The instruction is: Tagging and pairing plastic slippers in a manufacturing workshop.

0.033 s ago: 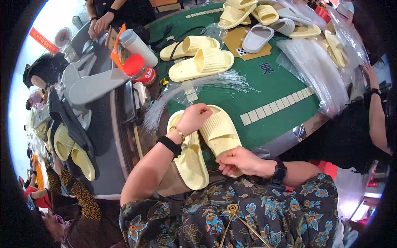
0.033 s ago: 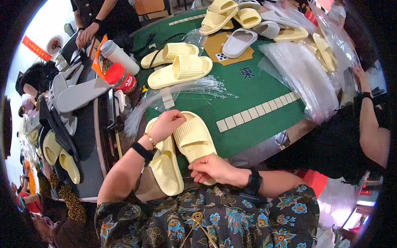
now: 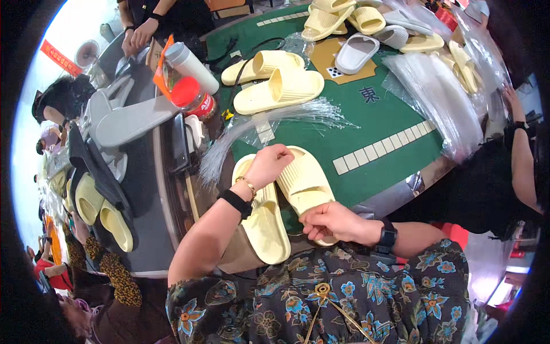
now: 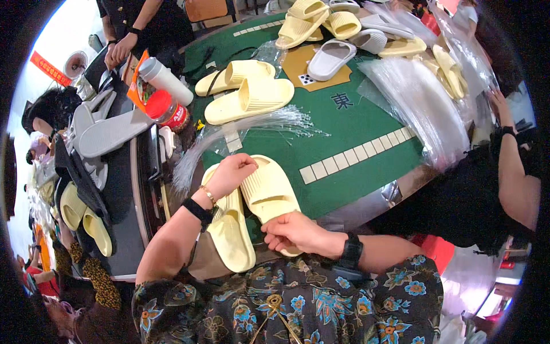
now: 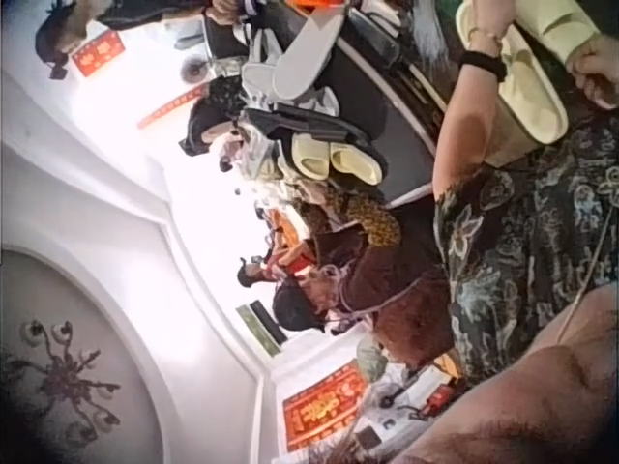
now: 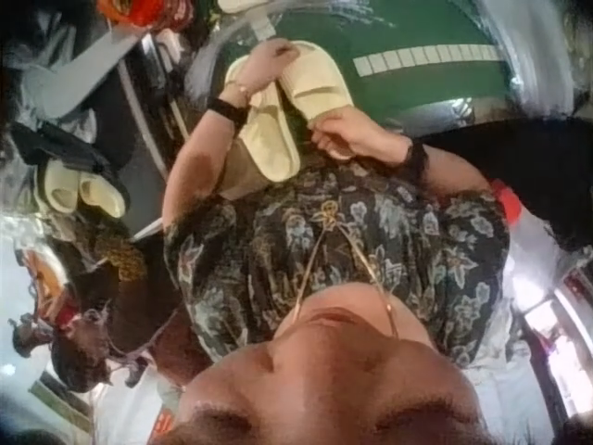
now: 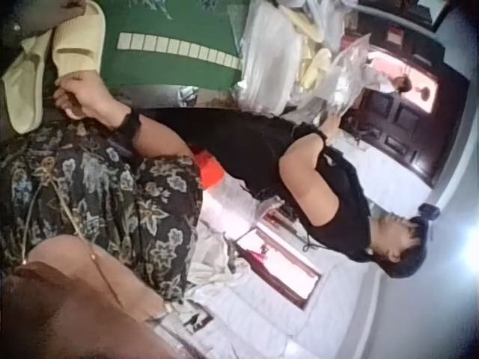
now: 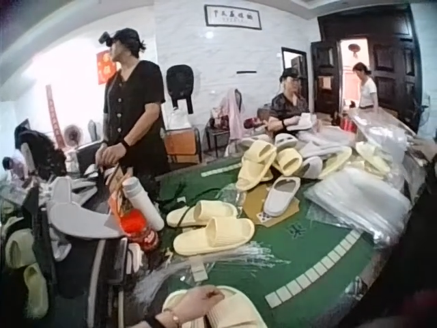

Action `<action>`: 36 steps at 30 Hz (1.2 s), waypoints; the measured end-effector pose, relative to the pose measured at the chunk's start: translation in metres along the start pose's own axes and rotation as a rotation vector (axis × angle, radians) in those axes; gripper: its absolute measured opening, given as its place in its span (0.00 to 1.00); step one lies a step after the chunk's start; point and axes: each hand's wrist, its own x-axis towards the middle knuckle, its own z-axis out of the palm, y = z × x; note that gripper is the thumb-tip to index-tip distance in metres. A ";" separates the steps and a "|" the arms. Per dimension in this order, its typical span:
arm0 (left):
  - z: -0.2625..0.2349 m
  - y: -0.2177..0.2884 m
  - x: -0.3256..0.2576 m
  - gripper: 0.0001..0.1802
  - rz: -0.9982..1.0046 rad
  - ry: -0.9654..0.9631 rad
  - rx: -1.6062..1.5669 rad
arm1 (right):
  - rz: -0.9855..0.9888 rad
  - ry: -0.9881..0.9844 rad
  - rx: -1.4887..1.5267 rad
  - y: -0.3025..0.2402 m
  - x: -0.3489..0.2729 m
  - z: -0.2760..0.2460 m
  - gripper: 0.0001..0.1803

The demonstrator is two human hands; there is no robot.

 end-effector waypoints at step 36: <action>0.001 -0.013 0.014 0.10 -0.133 -0.060 -0.204 | -0.271 0.284 0.696 -0.019 0.059 0.006 0.02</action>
